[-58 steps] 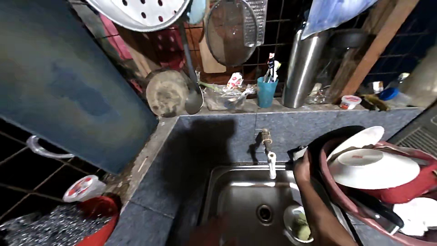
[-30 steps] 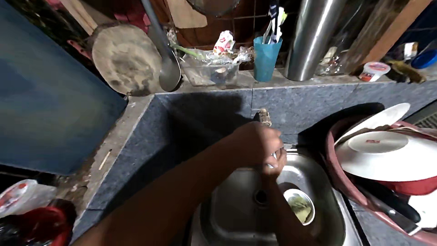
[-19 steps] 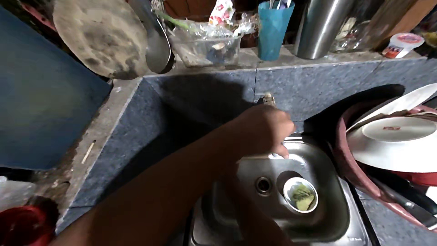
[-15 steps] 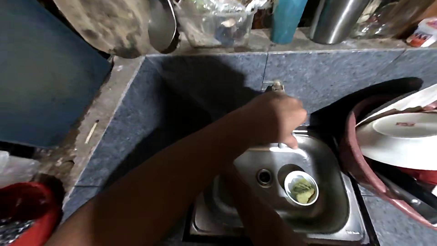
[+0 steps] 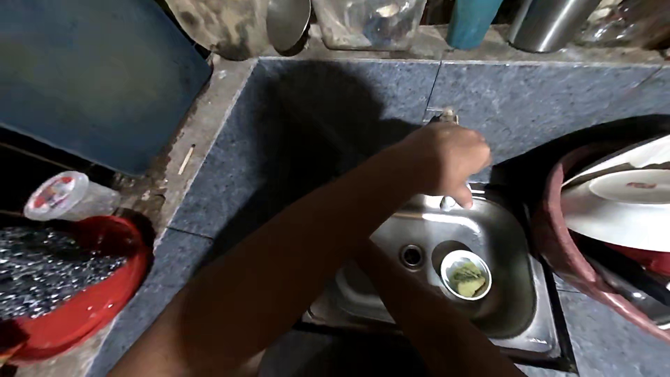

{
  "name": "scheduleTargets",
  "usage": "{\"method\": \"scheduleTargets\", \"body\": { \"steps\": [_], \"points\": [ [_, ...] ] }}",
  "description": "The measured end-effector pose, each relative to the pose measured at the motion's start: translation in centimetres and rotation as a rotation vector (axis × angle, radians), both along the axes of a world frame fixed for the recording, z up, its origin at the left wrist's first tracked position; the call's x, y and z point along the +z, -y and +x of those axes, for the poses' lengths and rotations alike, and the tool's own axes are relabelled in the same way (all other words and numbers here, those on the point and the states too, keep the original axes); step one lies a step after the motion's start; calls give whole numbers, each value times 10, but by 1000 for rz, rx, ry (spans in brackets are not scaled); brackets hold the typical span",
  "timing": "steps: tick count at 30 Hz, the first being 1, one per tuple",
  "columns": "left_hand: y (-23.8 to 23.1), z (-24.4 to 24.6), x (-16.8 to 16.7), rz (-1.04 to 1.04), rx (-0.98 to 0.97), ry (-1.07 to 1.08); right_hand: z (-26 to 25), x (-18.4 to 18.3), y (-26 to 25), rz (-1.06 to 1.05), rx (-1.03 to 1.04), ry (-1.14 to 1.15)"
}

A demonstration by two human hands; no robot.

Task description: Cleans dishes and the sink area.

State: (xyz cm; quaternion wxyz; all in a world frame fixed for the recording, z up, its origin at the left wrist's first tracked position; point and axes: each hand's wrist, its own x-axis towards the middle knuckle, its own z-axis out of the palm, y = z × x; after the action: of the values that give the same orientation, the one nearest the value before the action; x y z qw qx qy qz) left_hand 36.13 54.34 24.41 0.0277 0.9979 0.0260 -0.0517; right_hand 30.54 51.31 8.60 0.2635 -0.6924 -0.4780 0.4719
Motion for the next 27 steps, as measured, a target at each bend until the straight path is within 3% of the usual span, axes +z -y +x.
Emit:
{"method": "scheduleTargets", "body": {
  "steps": [3,7,10,14,19,22,24,27],
  "points": [
    [3,1,1,-18,30,-17,-46,-8,53,24,191,122],
    [6,-1,-2,-10,66,4,-94,-33,119,90,291,11],
    [10,-4,-3,-27,79,44,-95,-25,138,79,630,219],
    [13,-8,-7,-12,108,53,-63,-28,154,141,743,305],
    [18,-7,-11,-16,149,65,38,-46,220,330,597,348],
    [19,-8,-13,-25,168,73,79,-37,241,245,487,429],
    [18,-9,-13,-33,168,89,64,-26,233,157,367,401],
    [18,-8,-15,-28,165,101,1,-46,217,285,325,280]
  ]
}}
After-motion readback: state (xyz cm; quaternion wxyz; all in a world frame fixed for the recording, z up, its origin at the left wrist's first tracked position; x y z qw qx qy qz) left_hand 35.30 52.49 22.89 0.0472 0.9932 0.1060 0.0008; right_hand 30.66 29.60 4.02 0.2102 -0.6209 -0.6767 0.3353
